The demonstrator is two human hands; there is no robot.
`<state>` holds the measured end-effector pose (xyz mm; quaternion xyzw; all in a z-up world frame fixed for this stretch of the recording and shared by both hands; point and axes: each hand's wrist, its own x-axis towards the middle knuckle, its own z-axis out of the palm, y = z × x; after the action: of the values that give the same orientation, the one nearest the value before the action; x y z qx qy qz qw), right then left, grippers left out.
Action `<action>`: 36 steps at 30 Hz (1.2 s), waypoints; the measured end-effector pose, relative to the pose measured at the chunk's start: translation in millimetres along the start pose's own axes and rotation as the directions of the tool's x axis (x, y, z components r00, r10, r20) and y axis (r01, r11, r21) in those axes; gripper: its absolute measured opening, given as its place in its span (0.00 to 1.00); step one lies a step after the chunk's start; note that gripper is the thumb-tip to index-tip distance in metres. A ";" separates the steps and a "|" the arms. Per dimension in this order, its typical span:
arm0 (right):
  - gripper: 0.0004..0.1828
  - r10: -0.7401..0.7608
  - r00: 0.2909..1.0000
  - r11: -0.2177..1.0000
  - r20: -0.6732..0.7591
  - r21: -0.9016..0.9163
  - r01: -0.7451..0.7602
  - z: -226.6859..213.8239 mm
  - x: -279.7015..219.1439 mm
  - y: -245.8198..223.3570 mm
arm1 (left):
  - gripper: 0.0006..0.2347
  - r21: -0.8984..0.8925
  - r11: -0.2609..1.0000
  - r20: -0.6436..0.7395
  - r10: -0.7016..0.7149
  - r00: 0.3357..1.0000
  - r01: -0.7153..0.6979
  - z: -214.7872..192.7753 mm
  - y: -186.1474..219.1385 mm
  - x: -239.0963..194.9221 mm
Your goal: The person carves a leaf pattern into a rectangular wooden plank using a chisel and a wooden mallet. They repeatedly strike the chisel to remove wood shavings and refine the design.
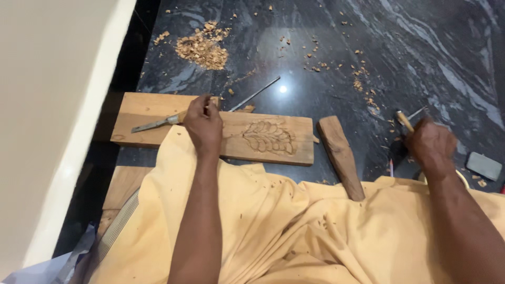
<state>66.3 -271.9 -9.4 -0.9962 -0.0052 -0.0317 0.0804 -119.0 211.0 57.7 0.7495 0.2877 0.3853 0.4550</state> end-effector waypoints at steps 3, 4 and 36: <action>0.18 -0.023 0.999 0.995 0.036 0.094 0.020 -0.4 1.2 1.5 | 0.08 -0.008 0.999 -0.024 0.036 0.999 -0.036 0.9 -7.9 1.5; 0.18 -0.057 0.998 0.991 0.027 0.123 0.053 3.9 5.1 3.5 | 0.07 0.030 0.992 -0.045 0.120 0.992 -0.119 -0.3 -13.1 3.9; 0.17 -0.113 0.987 0.993 0.114 0.040 0.109 25.9 -8.5 -117.2 | 0.11 0.043 0.872 0.447 0.420 0.790 -0.488 58.5 28.5 -140.0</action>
<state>57.7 -152.0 -16.7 -0.9931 -0.0658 0.0221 0.0948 -142.8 62.6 22.3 0.8950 0.0223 0.2877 0.3402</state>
